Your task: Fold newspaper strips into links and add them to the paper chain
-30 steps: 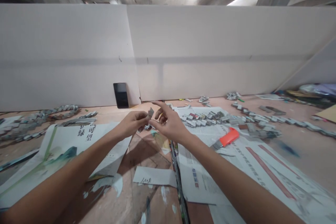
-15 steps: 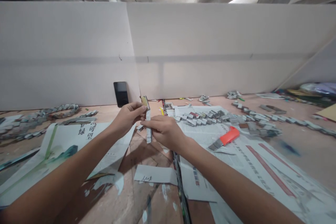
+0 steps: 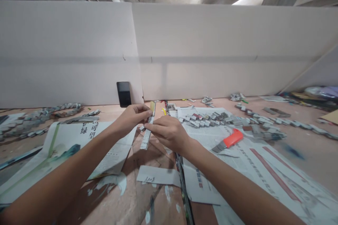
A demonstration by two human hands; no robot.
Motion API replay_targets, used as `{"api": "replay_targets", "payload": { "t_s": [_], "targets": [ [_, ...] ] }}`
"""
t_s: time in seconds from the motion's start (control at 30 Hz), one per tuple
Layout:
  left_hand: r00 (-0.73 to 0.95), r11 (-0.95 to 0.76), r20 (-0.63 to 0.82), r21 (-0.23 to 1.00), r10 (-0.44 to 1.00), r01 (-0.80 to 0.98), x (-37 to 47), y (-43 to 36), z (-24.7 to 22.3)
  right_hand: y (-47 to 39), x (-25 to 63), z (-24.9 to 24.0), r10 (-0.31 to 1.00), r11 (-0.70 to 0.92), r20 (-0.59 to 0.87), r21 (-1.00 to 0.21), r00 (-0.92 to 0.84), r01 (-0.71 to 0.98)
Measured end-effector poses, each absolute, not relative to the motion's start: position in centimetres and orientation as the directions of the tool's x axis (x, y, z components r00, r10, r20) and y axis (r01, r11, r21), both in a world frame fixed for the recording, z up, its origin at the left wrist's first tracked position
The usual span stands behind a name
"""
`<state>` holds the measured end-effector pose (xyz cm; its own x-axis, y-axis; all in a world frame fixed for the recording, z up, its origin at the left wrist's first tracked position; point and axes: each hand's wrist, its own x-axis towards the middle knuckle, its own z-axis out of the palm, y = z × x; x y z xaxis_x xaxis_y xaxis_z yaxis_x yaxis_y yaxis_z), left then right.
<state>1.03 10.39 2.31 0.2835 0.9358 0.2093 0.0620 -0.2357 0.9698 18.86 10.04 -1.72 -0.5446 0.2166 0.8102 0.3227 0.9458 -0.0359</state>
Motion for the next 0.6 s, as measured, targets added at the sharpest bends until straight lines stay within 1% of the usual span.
{"api": "replay_targets", "payload": {
  "t_s": [0.13,0.2,0.3,0.37,0.5,0.53,0.6],
  "targets": [
    [0.288,-0.309,0.267,0.945,0.92,0.111,1.0,10.3,2.5,9.8,18.8,-1.7,0.129,0.945,0.829,0.063,-0.545,0.32],
    [0.271,-0.315,0.276,0.942,0.922,0.113,0.9,10.4,2.4,9.6,18.8,-1.7,0.121,0.942,0.826,0.08,-0.551,0.327],
    [0.229,-0.298,0.272,0.951,0.935,0.084,0.7,10.8,2.2,9.5,18.6,-1.9,0.142,0.939,0.817,0.067,-0.559,0.337],
    [0.216,-0.296,0.277,0.953,0.936,0.059,0.5,11.1,2.0,9.5,18.3,-2.0,0.185,0.945,0.819,0.002,-0.543,0.326],
    [0.185,-0.293,0.28,0.955,0.942,0.05,0.4,11.4,1.9,9.5,17.7,-1.8,0.357,0.926,0.844,-0.264,-0.399,0.27],
    [0.179,-0.292,0.278,0.955,0.944,0.053,0.4,11.3,1.9,9.5,17.7,-1.6,0.384,0.918,0.849,-0.309,-0.363,0.248],
    [0.182,-0.286,0.272,0.957,0.945,0.056,0.4,11.2,2.0,9.4,17.7,-1.3,0.398,0.915,0.854,-0.342,-0.335,0.215]
  ]
}}
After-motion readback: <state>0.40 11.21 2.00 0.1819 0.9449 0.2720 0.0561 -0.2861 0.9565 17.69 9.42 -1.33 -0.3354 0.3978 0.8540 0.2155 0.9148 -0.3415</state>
